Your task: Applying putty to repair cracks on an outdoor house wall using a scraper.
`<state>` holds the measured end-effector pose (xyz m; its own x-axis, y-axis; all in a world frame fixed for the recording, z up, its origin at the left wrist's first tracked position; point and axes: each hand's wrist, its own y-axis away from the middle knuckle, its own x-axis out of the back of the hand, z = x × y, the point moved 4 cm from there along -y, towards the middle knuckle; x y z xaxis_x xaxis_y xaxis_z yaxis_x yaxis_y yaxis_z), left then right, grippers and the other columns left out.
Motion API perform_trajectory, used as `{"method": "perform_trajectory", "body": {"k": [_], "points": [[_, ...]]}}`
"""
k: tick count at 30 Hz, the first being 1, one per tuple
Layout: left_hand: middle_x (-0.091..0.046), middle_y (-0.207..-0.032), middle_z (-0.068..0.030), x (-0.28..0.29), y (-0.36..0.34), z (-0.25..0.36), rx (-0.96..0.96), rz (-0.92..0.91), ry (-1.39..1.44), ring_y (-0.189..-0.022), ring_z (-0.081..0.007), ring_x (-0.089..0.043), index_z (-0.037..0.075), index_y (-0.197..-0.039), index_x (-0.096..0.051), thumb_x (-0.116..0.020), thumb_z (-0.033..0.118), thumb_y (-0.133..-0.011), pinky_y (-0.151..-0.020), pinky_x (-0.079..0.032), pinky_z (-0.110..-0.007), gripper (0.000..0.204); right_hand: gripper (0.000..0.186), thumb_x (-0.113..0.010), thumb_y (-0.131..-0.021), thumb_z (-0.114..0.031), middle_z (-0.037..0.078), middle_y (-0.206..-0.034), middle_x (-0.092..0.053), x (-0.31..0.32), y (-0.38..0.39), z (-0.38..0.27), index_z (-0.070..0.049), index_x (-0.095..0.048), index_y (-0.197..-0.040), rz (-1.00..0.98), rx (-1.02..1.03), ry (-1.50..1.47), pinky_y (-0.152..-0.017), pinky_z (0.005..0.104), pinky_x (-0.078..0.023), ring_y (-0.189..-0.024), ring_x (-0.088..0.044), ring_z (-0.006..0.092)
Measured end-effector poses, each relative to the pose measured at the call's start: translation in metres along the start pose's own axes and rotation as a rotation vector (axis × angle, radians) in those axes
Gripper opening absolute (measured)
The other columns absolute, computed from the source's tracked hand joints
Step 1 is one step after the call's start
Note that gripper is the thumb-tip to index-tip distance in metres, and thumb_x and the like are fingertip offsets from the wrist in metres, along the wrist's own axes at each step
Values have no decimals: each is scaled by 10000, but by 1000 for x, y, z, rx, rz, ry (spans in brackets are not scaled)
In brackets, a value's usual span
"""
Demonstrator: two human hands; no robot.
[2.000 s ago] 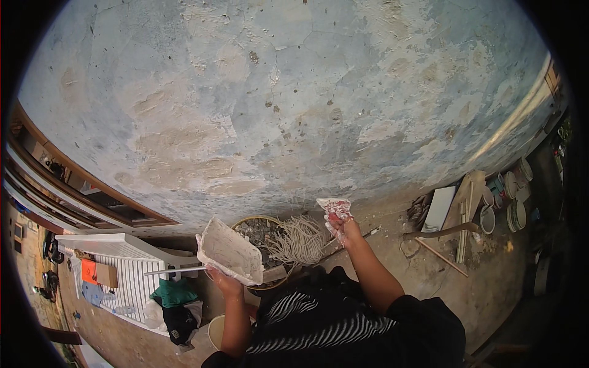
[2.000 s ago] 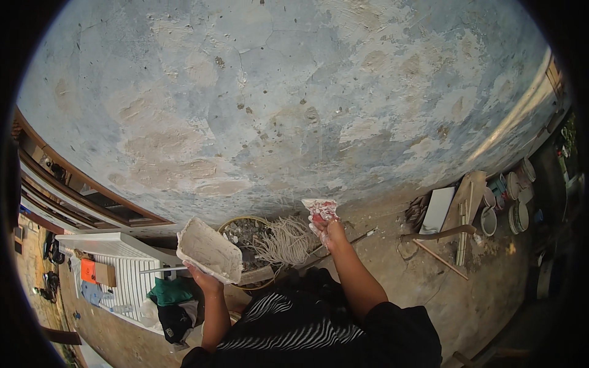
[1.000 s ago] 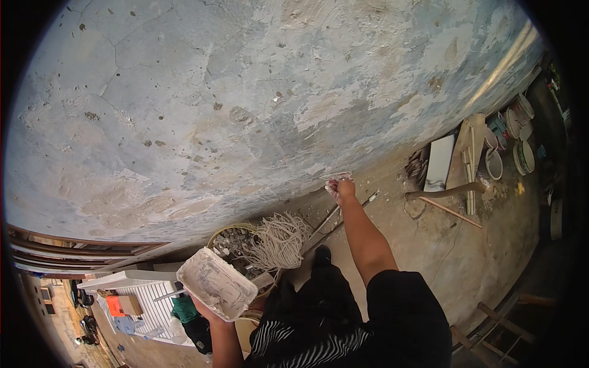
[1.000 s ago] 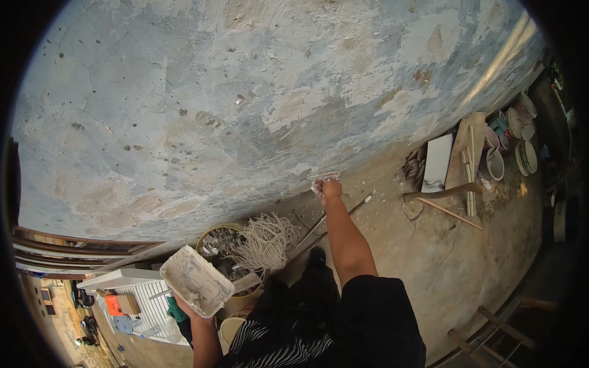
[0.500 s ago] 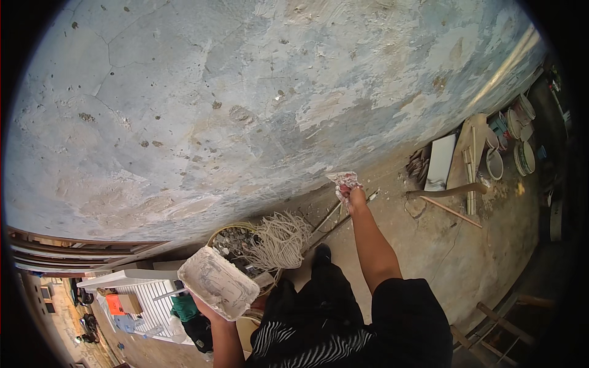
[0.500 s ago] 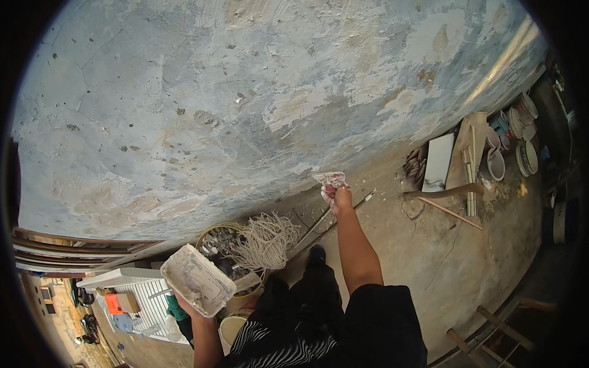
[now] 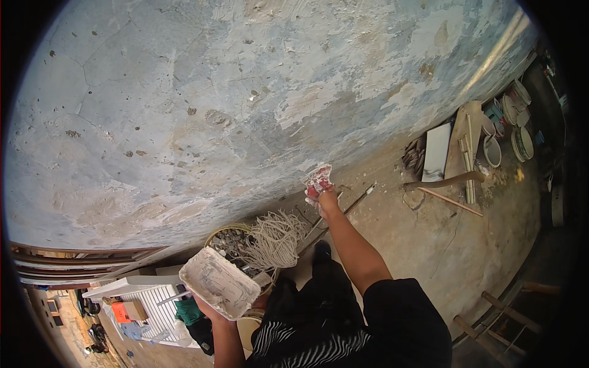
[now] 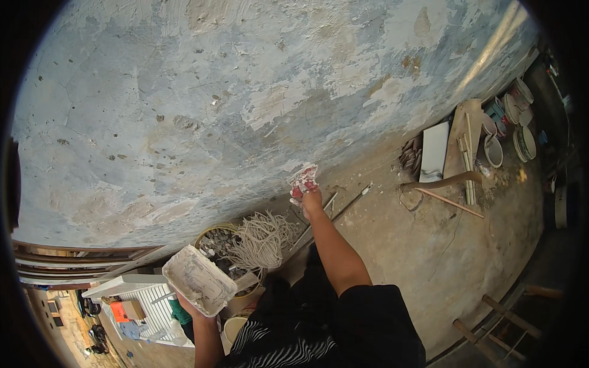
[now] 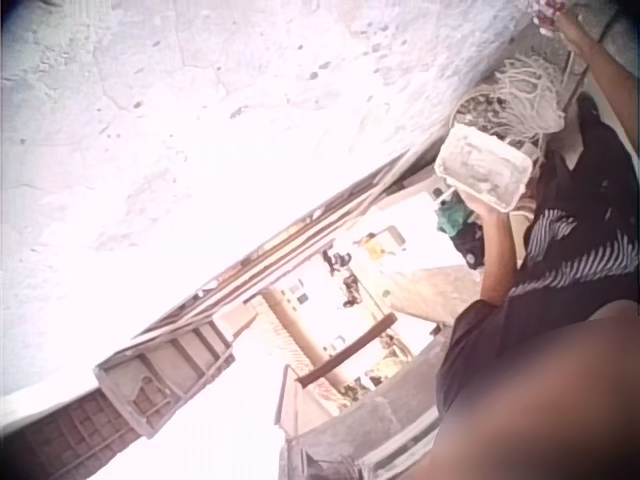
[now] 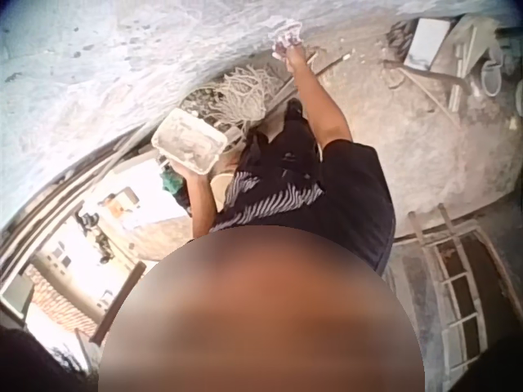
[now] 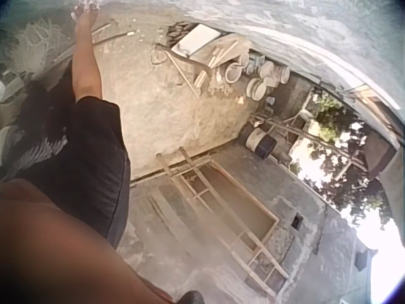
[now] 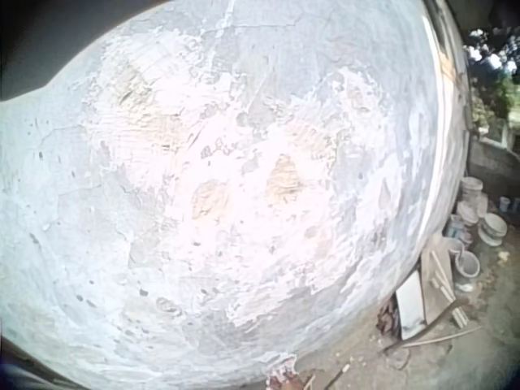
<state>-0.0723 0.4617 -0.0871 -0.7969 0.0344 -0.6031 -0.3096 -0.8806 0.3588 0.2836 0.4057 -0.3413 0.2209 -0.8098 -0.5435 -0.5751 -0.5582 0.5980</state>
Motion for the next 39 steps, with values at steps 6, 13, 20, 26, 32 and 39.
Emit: {"method": "perform_trajectory", "body": {"k": [6, 13, 20, 26, 32, 39], "points": [[-491, -1263, -90, -9, -5, -7, 2, -67, -21, -1116, -297, -511, 116, -1306, -406, -345, 484, -915, -926, -439, -453, 540, 202, -503, -902, -203, 21, -935, -622, 23, 27, 37, -160, -554, -1092, 130, -93, 66, -645, 423, -550, -739, -621, 190], [-494, -1252, -89, -16, 8, 8, -60, -52, -61, -1113, -289, -512, 118, -1300, -410, -327, 473, -924, -925, -441, -446, 524, 193, -466, -898, -146, 25, -882, -625, 35, -10, -3, -139, -552, -1071, 286, -26, -34, -545, 339, -532, -666, -609, 175], [-498, -1245, -95, -13, 8, 13, -47, 19, 2, -1104, -290, -518, 124, -1292, -419, -321, 474, -925, -918, -448, -450, 517, 217, -462, -882, -90, 35, -852, -609, 28, -5, -53, -75, -543, -1083, 235, 276, -19, -502, 318, -514, -635, -597, 165], [-491, -1261, -97, -9, 3, 11, -38, -94, 4, -1122, -307, -506, 125, -1297, -416, -329, 476, -921, -927, -435, -464, 522, 194, -495, -874, -104, 36, -839, -615, 66, 25, -57, -81, -566, -1053, 358, 118, 71, -470, 312, -506, -613, -592, 155], [-486, -1270, -101, -4, -1, 3, -18, -47, 31, -1125, -316, -503, 117, -1306, -408, -345, 484, -911, -936, -427, -466, 543, 215, -459, -826, -50, 56, -829, -608, 46, -13, -66, -44, -574, -1007, 331, 117, 88, -508, 333, -518, -617, -590, 178], [-485, -1270, -105, -13, -1, 10, -94, -92, -29, -1116, -315, -507, 110, -1305, -407, -344, 485, -913, -930, -432, -463, 547, 260, -458, -873, 9, 65, -995, -610, 15, 65, -59, -51, -545, -1110, 42, 427, 255, -579, 316, -542, -816, -620, 182]]}}
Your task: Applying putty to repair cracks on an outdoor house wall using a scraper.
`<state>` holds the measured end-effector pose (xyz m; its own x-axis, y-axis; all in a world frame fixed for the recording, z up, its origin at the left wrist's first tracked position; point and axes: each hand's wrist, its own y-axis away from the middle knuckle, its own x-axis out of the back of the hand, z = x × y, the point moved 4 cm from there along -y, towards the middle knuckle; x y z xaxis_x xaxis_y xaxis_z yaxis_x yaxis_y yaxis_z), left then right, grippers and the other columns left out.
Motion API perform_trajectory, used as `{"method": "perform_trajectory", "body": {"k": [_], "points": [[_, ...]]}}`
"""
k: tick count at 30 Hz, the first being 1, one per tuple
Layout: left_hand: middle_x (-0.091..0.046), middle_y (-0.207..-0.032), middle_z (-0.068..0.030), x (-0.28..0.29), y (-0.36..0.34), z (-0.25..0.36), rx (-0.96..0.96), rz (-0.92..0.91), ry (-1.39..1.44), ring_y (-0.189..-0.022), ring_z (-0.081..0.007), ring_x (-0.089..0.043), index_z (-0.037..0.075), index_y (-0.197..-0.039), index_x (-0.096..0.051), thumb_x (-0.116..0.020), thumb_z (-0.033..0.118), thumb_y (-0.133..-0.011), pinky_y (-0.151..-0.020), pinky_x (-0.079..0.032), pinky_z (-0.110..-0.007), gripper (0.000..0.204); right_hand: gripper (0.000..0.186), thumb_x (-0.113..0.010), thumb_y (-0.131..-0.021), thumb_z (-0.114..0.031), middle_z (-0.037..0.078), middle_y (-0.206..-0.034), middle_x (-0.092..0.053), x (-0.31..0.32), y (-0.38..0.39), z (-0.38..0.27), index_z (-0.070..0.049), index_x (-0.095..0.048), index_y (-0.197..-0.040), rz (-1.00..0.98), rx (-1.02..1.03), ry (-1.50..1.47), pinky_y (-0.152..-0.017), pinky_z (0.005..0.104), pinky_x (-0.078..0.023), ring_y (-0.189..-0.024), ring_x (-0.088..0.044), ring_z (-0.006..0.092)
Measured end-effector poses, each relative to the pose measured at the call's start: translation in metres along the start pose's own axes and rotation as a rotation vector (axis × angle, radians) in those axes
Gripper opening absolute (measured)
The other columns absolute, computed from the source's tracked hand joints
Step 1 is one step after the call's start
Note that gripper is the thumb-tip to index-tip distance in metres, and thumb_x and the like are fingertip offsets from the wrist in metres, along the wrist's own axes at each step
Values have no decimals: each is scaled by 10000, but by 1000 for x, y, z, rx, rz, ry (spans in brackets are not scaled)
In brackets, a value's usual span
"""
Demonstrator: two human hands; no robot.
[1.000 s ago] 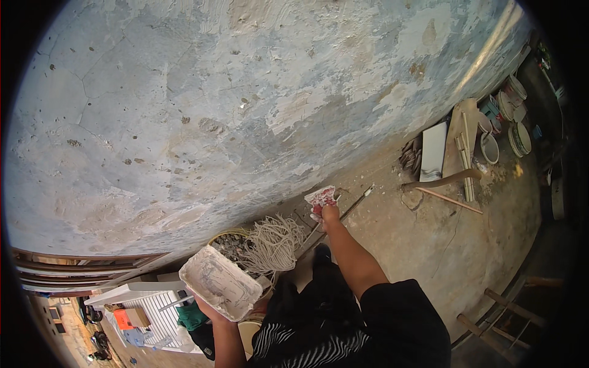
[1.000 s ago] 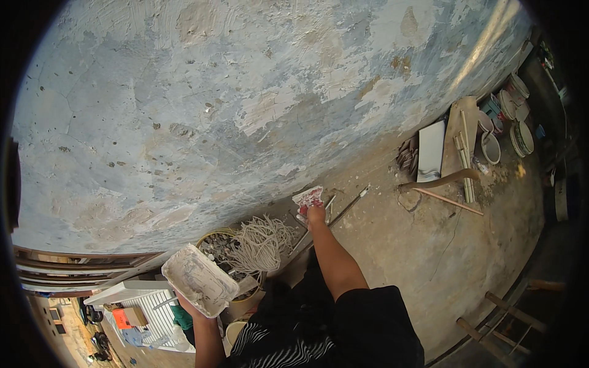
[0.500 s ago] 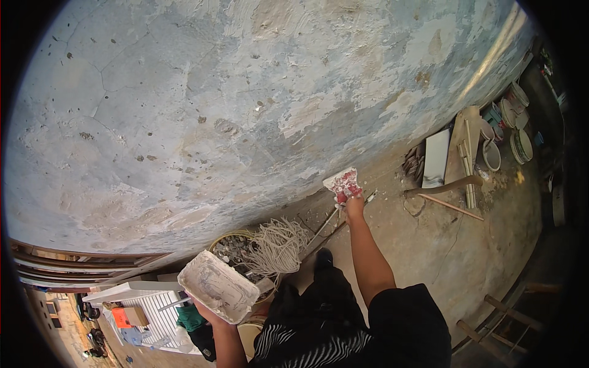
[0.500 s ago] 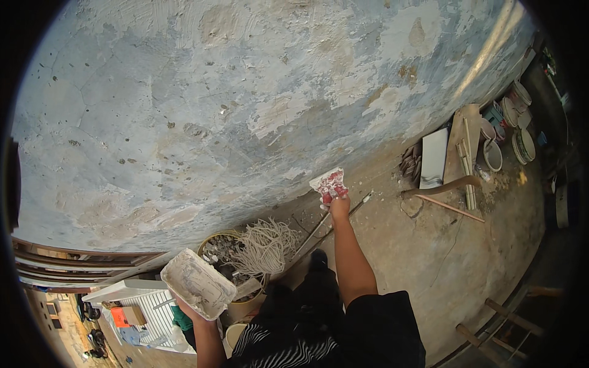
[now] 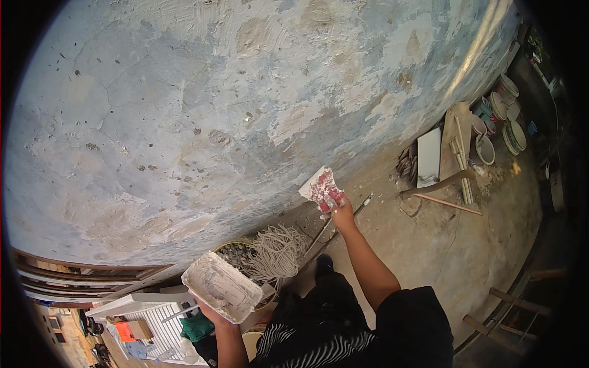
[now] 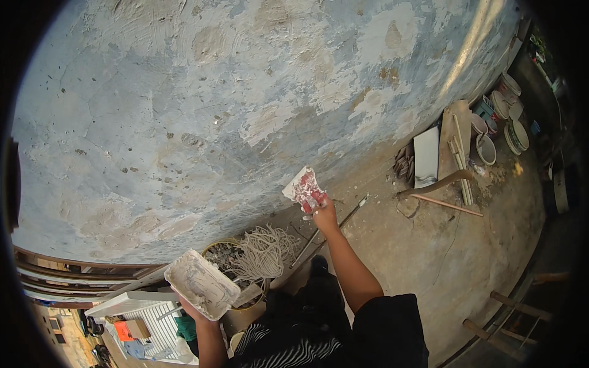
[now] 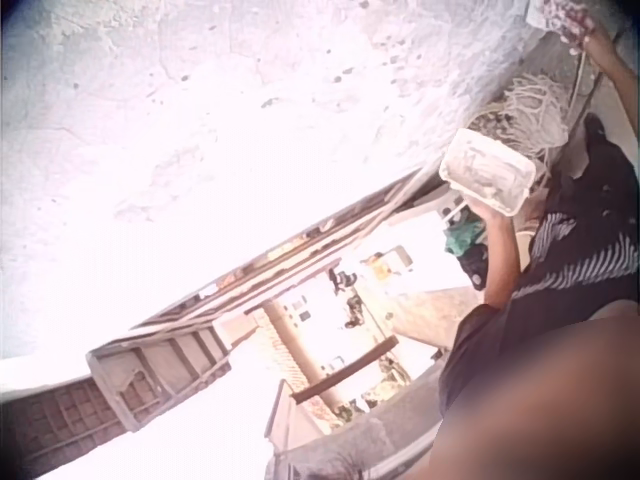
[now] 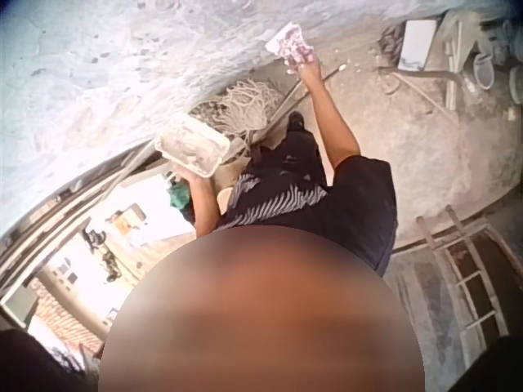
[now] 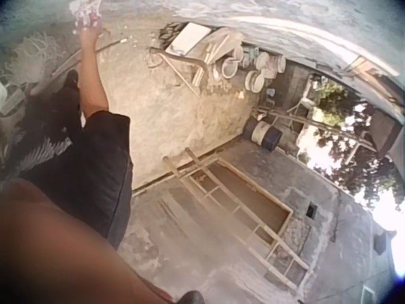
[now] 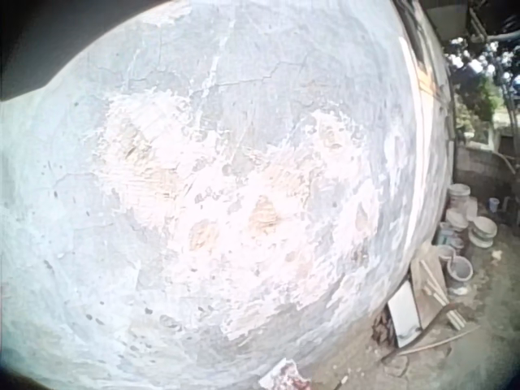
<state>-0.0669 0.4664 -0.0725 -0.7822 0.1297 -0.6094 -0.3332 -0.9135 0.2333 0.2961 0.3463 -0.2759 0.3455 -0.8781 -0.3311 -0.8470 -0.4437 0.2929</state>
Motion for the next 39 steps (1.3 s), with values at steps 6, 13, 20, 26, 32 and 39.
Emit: {"method": "perform_trajectory", "body": {"k": [6, 13, 20, 26, 32, 39], "points": [[-491, -1261, -105, -29, -2, 4, 44, -16, 105, -1096, -313, -517, 111, -1316, -392, -326, 503, -923, -920, -438, -463, 559, 211, -572, -869, -76, 27, -967, -624, 23, 88, -64, -67, -579, -1080, 12, -124, 41, -624, 261, -491, -789, -604, 117], [-459, -1297, -100, -46, -2, 6, 78, -94, 98, -1136, -297, -486, 108, -1338, -364, -271, 530, -929, -945, -414, -435, 594, 233, -589, -858, -48, 37, -979, -631, -30, 115, -151, -17, -565, -1087, -243, 2, -90, -738, 260, -492, -867, -595, 115], [-430, -1328, -96, -49, 3, 11, 47, -139, 170, -1168, -303, -460, 114, -1350, -348, -251, 530, -933, -967, -387, -449, 597, 316, -549, -869, -13, 61, -1072, -596, -100, 138, -171, -17, -476, -1176, -582, 321, 43, -758, 243, -480, -945, -568, 111], [-416, -1340, -95, -34, 14, 38, -58, -113, 245, -1176, -308, -451, 120, -1353, -345, -259, 526, -932, -976, -381, -458, 591, 400, -513, -754, 23, 193, -1001, -625, -48, 78, -151, 33, -442, -1148, 16, 335, 560, -796, 367, -472, -956, -613, 297], [-414, -1345, -93, -24, 18, 41, -80, -110, 232, -1170, -307, -460, 123, -1352, -346, -274, 523, -931, -957, -401, -457, 585, 361, -541, -725, -34, 282, -919, -605, -61, 24, -158, 45, -437, -1062, 61, 403, 938, -763, 471, -464, -894, -579, 439], [-409, -1350, -91, -18, 16, 44, -104, -118, 199, -1179, -306, -452, 123, -1354, -344, -275, 528, -930, -974, -385, -452, 590, 390, -567, -733, -31, 303, -804, -590, -100, 55, -155, 31, -371, -1064, 51, 458, 1014, -699, 515, -462, -791, -577, 467]]}}
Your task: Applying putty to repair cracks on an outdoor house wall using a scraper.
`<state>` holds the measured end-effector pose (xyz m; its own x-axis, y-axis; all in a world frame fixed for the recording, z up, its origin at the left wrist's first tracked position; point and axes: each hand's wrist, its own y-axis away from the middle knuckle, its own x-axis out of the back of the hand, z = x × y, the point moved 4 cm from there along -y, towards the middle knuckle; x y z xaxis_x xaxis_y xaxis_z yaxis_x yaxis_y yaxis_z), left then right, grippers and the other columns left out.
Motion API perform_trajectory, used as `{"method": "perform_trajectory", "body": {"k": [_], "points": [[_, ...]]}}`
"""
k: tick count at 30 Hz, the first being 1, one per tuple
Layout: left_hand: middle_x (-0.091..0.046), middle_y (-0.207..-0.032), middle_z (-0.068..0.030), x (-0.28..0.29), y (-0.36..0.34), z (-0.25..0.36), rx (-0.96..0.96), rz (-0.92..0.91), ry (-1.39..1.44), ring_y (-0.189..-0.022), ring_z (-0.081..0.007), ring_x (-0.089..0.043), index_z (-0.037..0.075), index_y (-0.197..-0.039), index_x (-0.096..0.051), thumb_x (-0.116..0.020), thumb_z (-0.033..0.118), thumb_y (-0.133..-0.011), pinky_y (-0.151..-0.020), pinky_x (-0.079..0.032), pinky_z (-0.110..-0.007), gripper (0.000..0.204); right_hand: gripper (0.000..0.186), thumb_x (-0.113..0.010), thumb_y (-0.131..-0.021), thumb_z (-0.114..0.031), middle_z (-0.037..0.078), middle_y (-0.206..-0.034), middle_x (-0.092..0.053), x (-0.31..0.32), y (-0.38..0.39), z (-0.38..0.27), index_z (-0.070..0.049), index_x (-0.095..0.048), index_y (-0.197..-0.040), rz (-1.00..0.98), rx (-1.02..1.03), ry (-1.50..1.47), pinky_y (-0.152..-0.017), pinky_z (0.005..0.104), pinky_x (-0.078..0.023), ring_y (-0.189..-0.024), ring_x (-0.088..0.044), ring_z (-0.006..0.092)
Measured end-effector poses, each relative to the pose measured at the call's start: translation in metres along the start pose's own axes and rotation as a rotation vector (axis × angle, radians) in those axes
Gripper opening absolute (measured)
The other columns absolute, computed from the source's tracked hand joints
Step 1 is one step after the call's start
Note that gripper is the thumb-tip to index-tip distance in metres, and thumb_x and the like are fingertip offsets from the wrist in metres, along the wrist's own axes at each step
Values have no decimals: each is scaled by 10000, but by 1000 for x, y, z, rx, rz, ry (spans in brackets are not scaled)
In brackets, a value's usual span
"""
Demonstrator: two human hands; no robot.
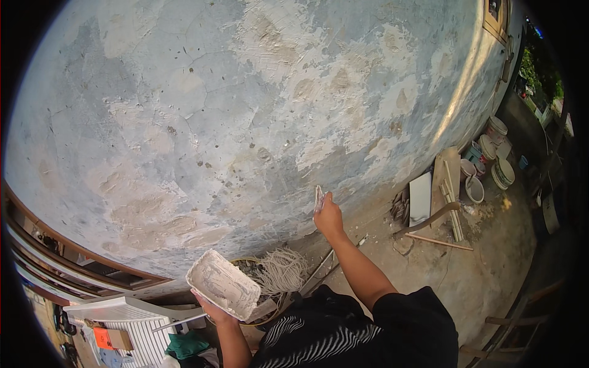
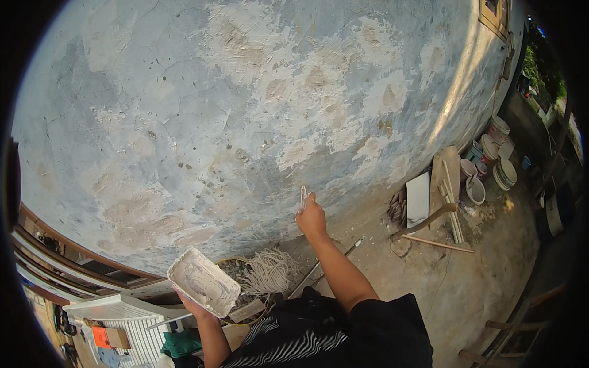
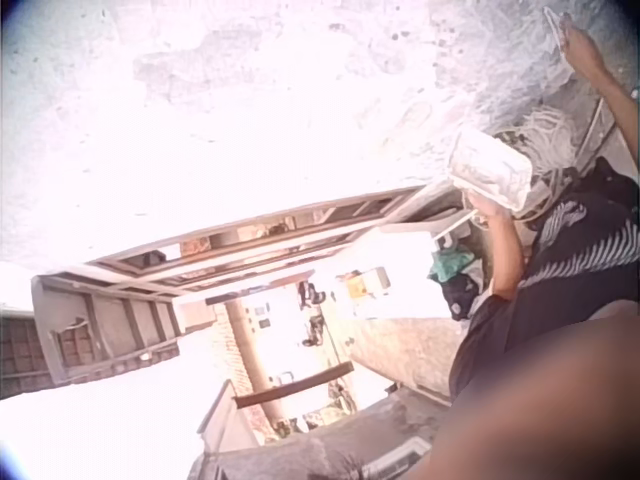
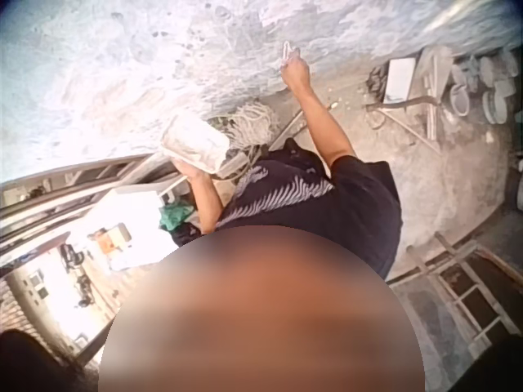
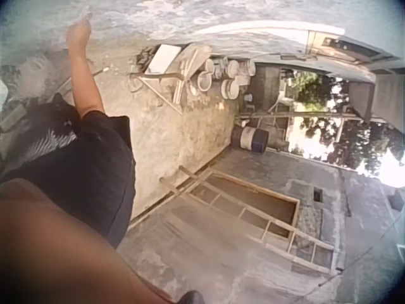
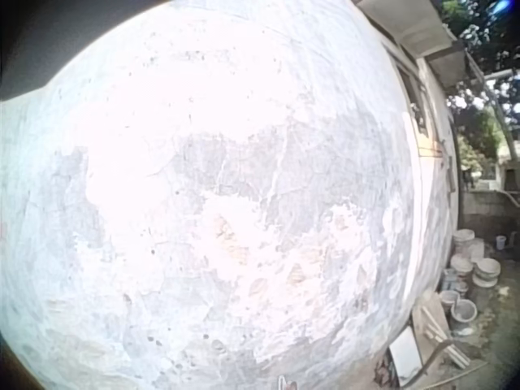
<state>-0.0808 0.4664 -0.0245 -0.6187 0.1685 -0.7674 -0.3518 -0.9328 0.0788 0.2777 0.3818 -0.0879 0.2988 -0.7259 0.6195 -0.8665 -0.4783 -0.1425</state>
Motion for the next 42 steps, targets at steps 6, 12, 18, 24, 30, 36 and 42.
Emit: {"method": "perform_trajectory", "body": {"k": [6, 12, 18, 24, 30, 36, 42], "points": [[-393, -1366, -93, -3, -1, -1, 6, 38, 10, -1196, -308, -435, 122, -1358, -340, -270, 535, -928, -985, -374, -453, 600, 398, -573, -739, -35, 291, -793, -595, -2, 4, 12, 26, -358, -1069, 58, -77, -10, -693, 507, -471, -779, -581, 464], [-373, -1383, -89, -2, -5, -4, 30, 19, 13, -1220, -306, -408, 122, -1371, -321, -246, 548, -926, -1010, -339, -455, 621, 443, -593, -748, -59, 292, -800, -594, -19, -4, 1, 34, -330, -1093, -9, -41, 30, -679, 502, -484, -760, -587, 459], [-353, -1398, -81, 9, -12, -3, 34, 14, 11, -1237, -302, -393, 140, -1379, -309, -244, 558, -924, -1018, -332, -456, 622, 493, -585, -759, -74, 297, -798, -593, -25, -8, 0, 61, -307, -1143, 21, -46, 27, -678, 495, -488, -752, -591, 454], [-391, -1365, -91, 8, -12, -1, 6, 79, 0, -1193, -312, -437, 138, -1362, -336, -269, 568, -914, -976, -383, -464, 624, 467, -571, -762, -60, 297, -803, -598, -27, -21, -2, 70, -322, -1136, 52, -89, 27, -685, 486, -488, -773, -595, 450], [-381, -1373, -93, 9, -16, -1, 23, 39, -3, -1198, -319, -432, 146, -1371, -323, -257, 570, -916, -979, -378, -472, 626, 443, -573, -757, -47, 292, -790, -597, -20, -9, -12, 41, -334, -1119, -52, 6, 30, -683, 486, -482, -781, -587, 456], [-389, -1365, -97, -7, -19, -5, 31, 96, -17, -1192, -320, -436, 135, -1364, -329, -256, 566, -916, -981, -375, -473, 626, 402, -577, -747, -48, 269, -764, -593, -16, -5, 17, -4, -352, -1077, -80, 60, 46, -666, 500, -473, -756, -584, 451], [-394, -1363, -93, 2, -25, -11, 67, 56, -38, -1190, -317, -436, 124, -1357, -338, -269, 543, -920, -982, -370, -463, 609, 371, -591, -753, -85, 247, -772, -604, -7, -6, 37, -18, -395, -1061, -41, 71, 53, -655, 504, -474, -742, -591, 433]]}}
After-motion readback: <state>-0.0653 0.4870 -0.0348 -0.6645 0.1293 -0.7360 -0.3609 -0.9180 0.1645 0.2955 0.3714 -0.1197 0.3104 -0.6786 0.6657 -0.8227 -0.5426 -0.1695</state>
